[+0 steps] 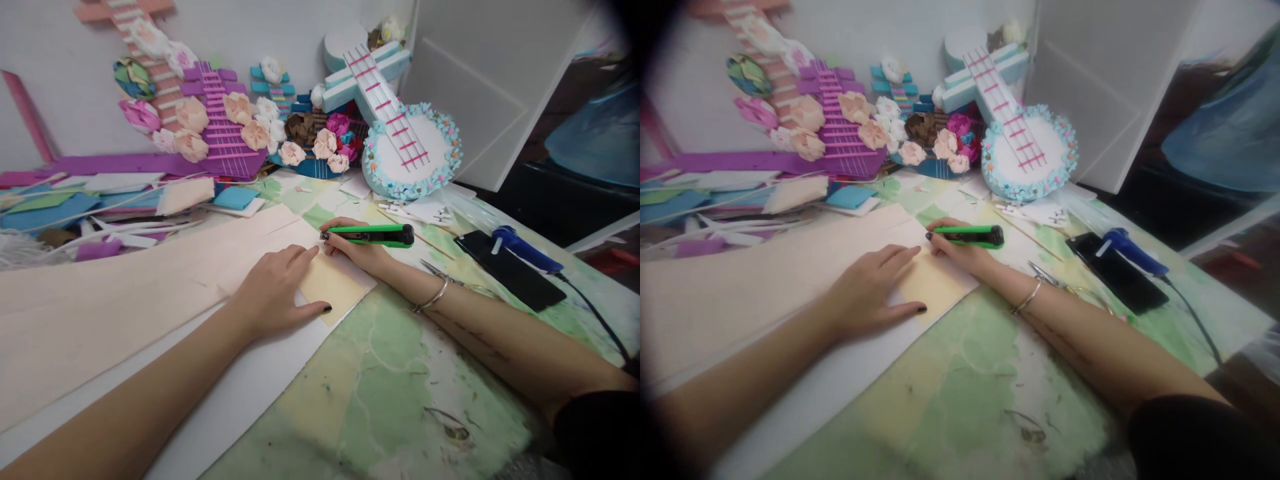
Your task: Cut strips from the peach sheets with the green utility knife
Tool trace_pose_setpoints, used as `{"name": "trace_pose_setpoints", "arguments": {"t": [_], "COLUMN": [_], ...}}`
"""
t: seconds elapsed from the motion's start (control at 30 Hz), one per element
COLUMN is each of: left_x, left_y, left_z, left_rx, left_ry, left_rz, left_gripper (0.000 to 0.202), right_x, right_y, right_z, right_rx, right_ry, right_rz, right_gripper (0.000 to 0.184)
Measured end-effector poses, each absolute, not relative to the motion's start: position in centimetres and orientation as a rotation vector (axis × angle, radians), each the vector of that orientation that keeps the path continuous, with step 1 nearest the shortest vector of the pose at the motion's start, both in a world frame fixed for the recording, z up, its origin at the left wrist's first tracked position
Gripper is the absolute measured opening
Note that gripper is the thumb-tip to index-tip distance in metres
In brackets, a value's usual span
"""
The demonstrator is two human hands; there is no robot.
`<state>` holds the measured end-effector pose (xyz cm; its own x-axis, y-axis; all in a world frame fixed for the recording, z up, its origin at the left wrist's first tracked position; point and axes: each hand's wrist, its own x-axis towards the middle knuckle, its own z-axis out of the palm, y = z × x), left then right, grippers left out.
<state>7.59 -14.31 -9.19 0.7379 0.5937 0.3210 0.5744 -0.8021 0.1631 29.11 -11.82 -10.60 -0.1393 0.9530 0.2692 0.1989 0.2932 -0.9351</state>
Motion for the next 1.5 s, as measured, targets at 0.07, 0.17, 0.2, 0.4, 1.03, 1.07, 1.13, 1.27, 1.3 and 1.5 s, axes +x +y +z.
{"name": "trace_pose_setpoints", "arguments": {"t": [0.07, 0.17, 0.2, 0.4, 1.03, 1.07, 1.13, 1.27, 1.3, 1.5], "left_x": [7.6, 7.6, 7.6, 7.6, 7.7, 7.7, 7.6, 7.2, 7.1, 7.7], "left_y": [-14.3, -14.3, -14.3, -14.3, -14.2, -14.2, -14.1, -13.4, -13.3, -17.1], "left_z": [-9.2, -9.2, -9.2, -9.2, -9.7, -9.7, -9.8, -9.8, -9.6, -7.0], "left_rx": [2.88, 2.873, 2.872, 2.886, 2.835, 2.829, 2.796, 2.626, 2.584, 2.728], "left_ry": [0.96, 0.952, 0.951, 0.944, 1.019, 1.017, 1.01, 1.055, 1.071, 0.496], "left_rz": [0.563, 0.563, 0.56, 0.562, 0.583, 0.59, 0.638, 0.941, 1.045, 1.448], "left_gripper": [0.076, 0.076, 0.076, 0.077, 0.088, 0.086, 0.075, 0.039, 0.031, 0.031], "right_x": [29.2, 29.3, 29.3, 29.2, 29.1, 29.1, 29.1, 29.1, 29.1, 29.2], "right_y": [-11.8, -11.7, -11.7, -11.8, -11.9, -11.9, -11.9, -11.9, -11.9, -11.8], "right_z": [-10.7, -10.8, -10.8, -10.6, -10.4, -10.4, -10.4, -10.4, -10.4, -10.7], "right_rx": [-1.089, -1.088, -1.086, -1.09, -1.098, -1.094, -1.089, -1.101, -1.102, -1.113], "right_ry": [-1.567, -1.575, -1.578, -1.569, -1.562, -1.568, -1.575, -1.578, -1.574, -1.569], "right_rz": [0.961, 0.961, 0.96, 0.96, 0.963, 0.962, 0.959, 0.958, 0.96, 0.957], "right_gripper": [0.029, 0.028, 0.028, 0.028, 0.025, 0.025, 0.025, 0.025, 0.025, 0.025]}}
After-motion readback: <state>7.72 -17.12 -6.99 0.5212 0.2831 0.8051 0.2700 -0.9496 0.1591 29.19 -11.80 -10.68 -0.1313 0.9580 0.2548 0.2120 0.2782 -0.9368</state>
